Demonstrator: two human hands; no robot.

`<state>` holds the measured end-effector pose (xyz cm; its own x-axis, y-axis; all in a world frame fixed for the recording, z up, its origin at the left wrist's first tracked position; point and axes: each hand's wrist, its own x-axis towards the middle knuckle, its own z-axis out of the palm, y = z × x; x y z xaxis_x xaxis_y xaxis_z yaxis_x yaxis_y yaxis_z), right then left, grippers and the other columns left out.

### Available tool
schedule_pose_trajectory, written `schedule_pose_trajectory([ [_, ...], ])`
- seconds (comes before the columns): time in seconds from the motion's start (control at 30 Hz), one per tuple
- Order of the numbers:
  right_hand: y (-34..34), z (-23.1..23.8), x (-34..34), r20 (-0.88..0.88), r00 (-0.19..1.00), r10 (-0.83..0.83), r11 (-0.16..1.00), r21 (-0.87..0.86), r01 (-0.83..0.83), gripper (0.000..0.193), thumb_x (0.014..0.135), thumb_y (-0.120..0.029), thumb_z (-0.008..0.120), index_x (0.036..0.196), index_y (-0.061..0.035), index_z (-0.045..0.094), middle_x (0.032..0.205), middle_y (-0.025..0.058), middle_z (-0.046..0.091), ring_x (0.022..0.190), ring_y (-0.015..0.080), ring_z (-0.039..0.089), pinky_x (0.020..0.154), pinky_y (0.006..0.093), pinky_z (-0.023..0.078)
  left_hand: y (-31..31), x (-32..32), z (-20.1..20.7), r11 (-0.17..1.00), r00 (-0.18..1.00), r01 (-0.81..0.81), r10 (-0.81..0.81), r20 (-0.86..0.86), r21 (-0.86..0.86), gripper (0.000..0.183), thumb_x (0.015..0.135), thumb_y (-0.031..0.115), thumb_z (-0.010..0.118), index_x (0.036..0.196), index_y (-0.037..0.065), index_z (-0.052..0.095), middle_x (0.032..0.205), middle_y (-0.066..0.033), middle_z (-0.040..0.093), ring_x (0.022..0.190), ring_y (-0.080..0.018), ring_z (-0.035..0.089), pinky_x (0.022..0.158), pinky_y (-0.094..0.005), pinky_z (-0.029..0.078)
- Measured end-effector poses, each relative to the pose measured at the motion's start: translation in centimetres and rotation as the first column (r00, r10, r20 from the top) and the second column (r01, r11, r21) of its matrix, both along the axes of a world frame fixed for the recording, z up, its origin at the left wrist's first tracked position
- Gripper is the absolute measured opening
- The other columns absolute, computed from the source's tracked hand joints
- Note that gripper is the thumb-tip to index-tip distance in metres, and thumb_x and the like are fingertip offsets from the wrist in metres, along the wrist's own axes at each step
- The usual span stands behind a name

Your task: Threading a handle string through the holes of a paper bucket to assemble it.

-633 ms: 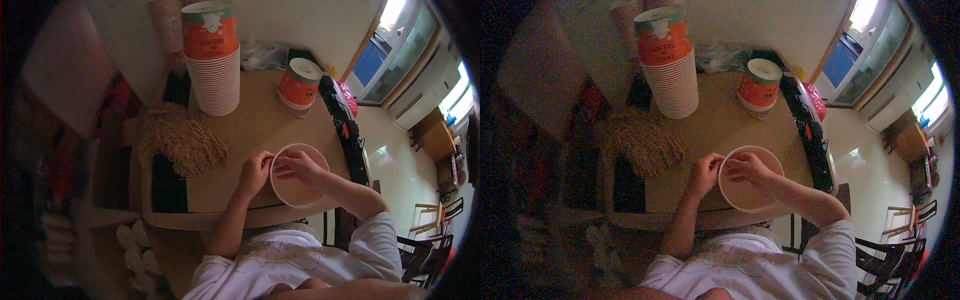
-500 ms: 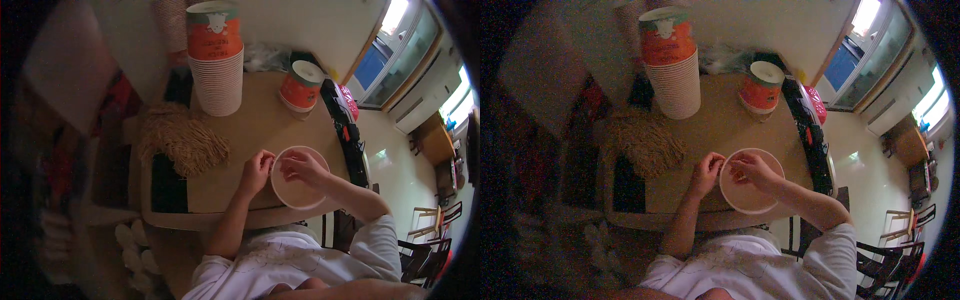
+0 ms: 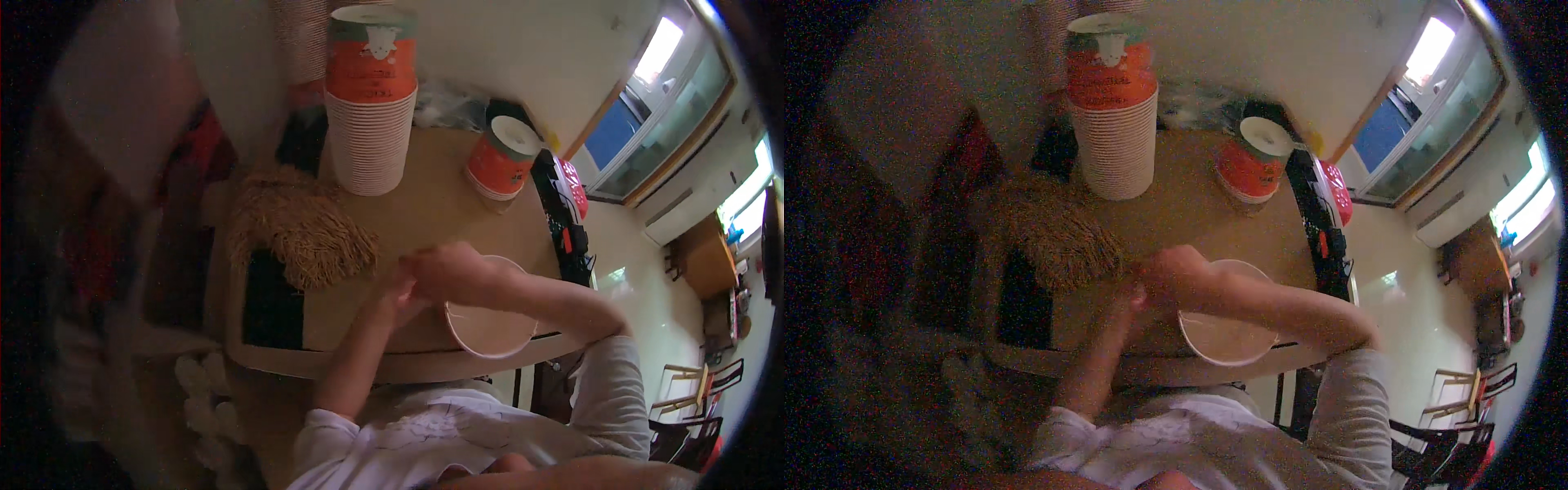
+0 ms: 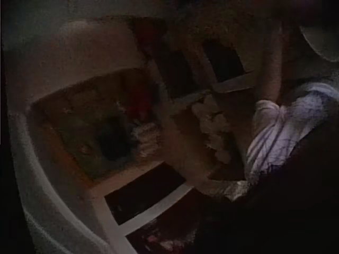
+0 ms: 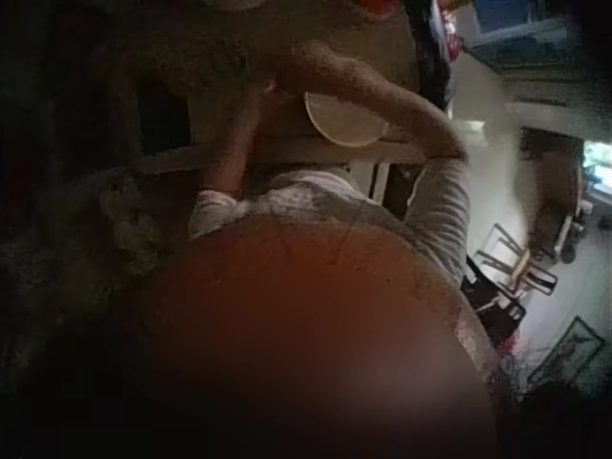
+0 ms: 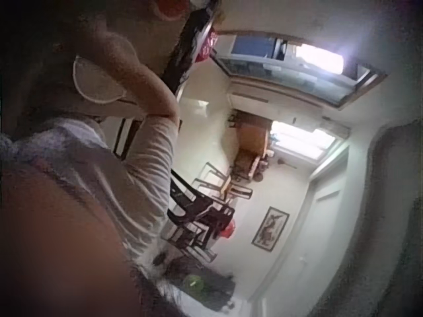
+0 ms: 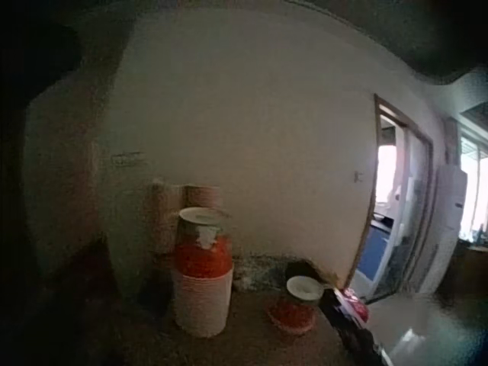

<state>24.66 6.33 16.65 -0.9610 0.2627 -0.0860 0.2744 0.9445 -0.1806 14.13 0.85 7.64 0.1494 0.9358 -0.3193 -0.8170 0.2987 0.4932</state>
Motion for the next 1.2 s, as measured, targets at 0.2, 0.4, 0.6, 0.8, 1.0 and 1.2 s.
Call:
schedule_pose_trajectory([
  [0.2, 5.5, -0.7, 2.5, -0.024, 0.968, -0.250, 0.963, -0.108, 0.246, 0.010, 0.076, -0.014, 0.059, 0.075, -0.0050, 0.061, 0.074, 0.0102, 0.060, 0.067, 0.0263, 0.058, 0.061, 0.0336, 0.046, 2.3, -0.8, -2.5, 0.967, 0.970, 0.242, -0.244, 0.015, 0.080, 0.008, 0.089, 0.013, 0.045, 0.095, 0.010, 0.050, 0.060, 0.0013, 0.043, 0.048, -0.0090, 0.039, 0.040, -0.0241, 0.033],
  [0.4, 7.5, -4.2, 5.0, 0.201, 0.931, -0.305, 0.759, -0.539, 0.365, 0.019, 0.082, -0.021, 0.059, 0.082, -0.0022, 0.062, 0.073, 0.0097, 0.062, 0.065, 0.0200, 0.058, 0.062, 0.0315, 0.046, 4.5, 2.3, -4.7, 0.999, 0.996, 0.042, -0.042, -0.084, -0.005, 0.007, 0.089, 0.013, 0.047, 0.095, 0.009, 0.049, 0.057, 0.0040, 0.039, 0.042, -0.0058, 0.032, 0.037, -0.0205, 0.025],
  [0.6, 5.7, -2.6, 7.2, -0.008, 0.835, -0.550, 0.601, -0.698, 0.389, 0.012, 0.081, -0.013, 0.060, 0.085, -0.0024, 0.064, 0.078, 0.0063, 0.062, 0.071, 0.0147, 0.059, 0.068, 0.0271, 0.047, 4.3, 2.9, -3.3, 0.998, 0.963, 0.061, -0.051, -0.264, 0.032, 0.007, 0.089, 0.014, 0.047, 0.095, 0.009, 0.049, 0.065, 0.0019, 0.047, 0.044, -0.0058, 0.035, 0.038, -0.0200, 0.027],
  [0.8, 2.1, -1.9, 10.3, 0.108, 0.898, -0.426, 0.645, -0.660, 0.385, 0.013, 0.077, -0.007, 0.063, 0.090, -0.0039, 0.062, 0.083, 0.0064, 0.060, 0.077, 0.0165, 0.059, 0.068, 0.0276, 0.048, 2.6, 1.8, -2.1, 0.999, 0.998, 0.017, -0.014, -0.060, 0.048, 0.011, 0.091, 0.017, 0.045, 0.095, 0.009, 0.049, 0.081, -0.0083, 0.059, 0.049, -0.0085, 0.043, 0.042, -0.0213, 0.032],
  [1.0, 0.6, -5.9, 13.0, -0.118, 0.927, -0.355, 0.512, -0.855, 0.087, 0.017, 0.082, -0.006, 0.058, 0.099, -0.0029, 0.055, 0.088, 0.0009, 0.058, 0.075, 0.0156, 0.058, 0.070, 0.0312, 0.048, 3.1, 1.9, -1.6, 0.995, 0.990, 0.008, -0.021, 0.140, 0.095, 0.011, 0.092, 0.015, 0.041, 0.096, 0.008, 0.048, 0.082, -0.0146, 0.062, 0.062, -0.0191, 0.057, 0.054, -0.0285, 0.047],
  [1.2, -3.5, 6.4, 11.2, -0.034, 0.846, -0.532, 0.527, -0.795, 0.299, 0.010, 0.074, 0.001, 0.064, 0.082, -0.0047, 0.059, 0.083, 0.0082, 0.058, 0.076, 0.0186, 0.058, 0.065, 0.0282, 0.048, 1.9, 2.2, 0.4, 0.992, 0.979, -0.120, 0.123, -0.162, 0.029, 0.010, 0.092, 0.013, 0.043, 0.097, 0.006, 0.047, 0.084, -0.0134, 0.062, 0.075, -0.0224, 0.063, 0.071, -0.0332, 0.053],
])
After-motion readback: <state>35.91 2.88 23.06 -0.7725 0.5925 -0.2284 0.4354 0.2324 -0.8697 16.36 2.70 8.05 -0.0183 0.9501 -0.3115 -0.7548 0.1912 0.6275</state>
